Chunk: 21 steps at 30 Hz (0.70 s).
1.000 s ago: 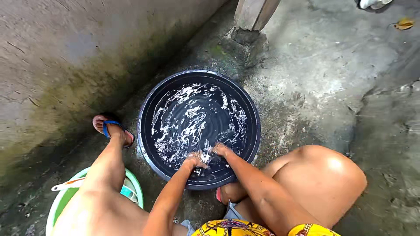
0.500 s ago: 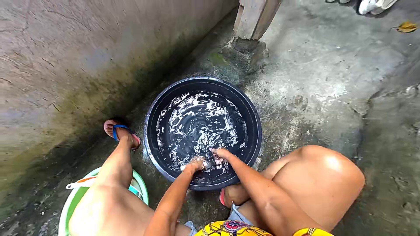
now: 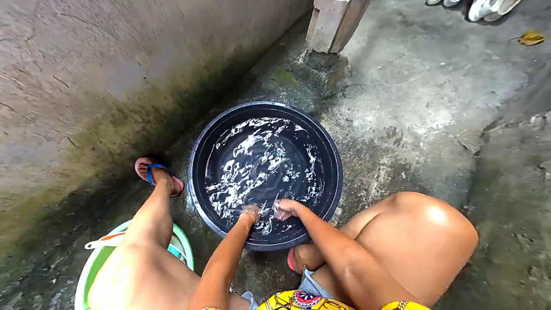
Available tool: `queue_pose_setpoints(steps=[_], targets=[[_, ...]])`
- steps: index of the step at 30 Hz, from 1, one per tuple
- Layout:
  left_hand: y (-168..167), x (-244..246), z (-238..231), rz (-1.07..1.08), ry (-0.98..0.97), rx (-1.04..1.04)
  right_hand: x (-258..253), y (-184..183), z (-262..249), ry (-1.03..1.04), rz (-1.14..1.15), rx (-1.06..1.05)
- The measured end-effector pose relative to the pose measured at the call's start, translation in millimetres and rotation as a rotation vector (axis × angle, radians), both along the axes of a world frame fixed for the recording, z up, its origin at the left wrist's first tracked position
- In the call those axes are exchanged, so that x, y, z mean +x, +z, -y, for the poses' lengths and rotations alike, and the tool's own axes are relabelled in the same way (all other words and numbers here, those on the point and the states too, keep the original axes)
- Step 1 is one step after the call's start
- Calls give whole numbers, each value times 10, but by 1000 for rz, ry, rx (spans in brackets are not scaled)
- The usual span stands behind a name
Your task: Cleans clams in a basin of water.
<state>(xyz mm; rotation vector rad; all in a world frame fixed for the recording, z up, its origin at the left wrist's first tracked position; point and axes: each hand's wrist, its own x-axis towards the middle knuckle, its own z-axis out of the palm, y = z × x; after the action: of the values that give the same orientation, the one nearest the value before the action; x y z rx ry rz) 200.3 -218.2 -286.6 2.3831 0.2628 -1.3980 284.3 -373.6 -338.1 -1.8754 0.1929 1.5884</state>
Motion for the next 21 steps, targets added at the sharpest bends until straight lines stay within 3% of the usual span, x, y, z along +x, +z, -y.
queue_pose_setpoints(steps=[2, 5, 7, 10, 13, 17, 21], targets=[[-49, -16, -61, 35, -89, -5, -18, -16, -52, -53, -66, 8], [-244, -67, -142, 84, -29, -108, -25, 29, -58, -142, 1, 3], [-277, 17, -133, 95, 29, -169, 4, 39, -35, -355, 96, 21], [-260, 143, -178, 143, 288, -291, 133, 4, -14, -723, 270, 89], [-121, 211, -242, 251, 676, -496, 260, -4, -50, -885, 203, 248], [96, 397, -487, 299, 1026, -727, 267, 88, -298, -621, 218, 269], [52, 544, -765, 453, 1372, -833, 152, 3, -618, -84, 479, 197]])
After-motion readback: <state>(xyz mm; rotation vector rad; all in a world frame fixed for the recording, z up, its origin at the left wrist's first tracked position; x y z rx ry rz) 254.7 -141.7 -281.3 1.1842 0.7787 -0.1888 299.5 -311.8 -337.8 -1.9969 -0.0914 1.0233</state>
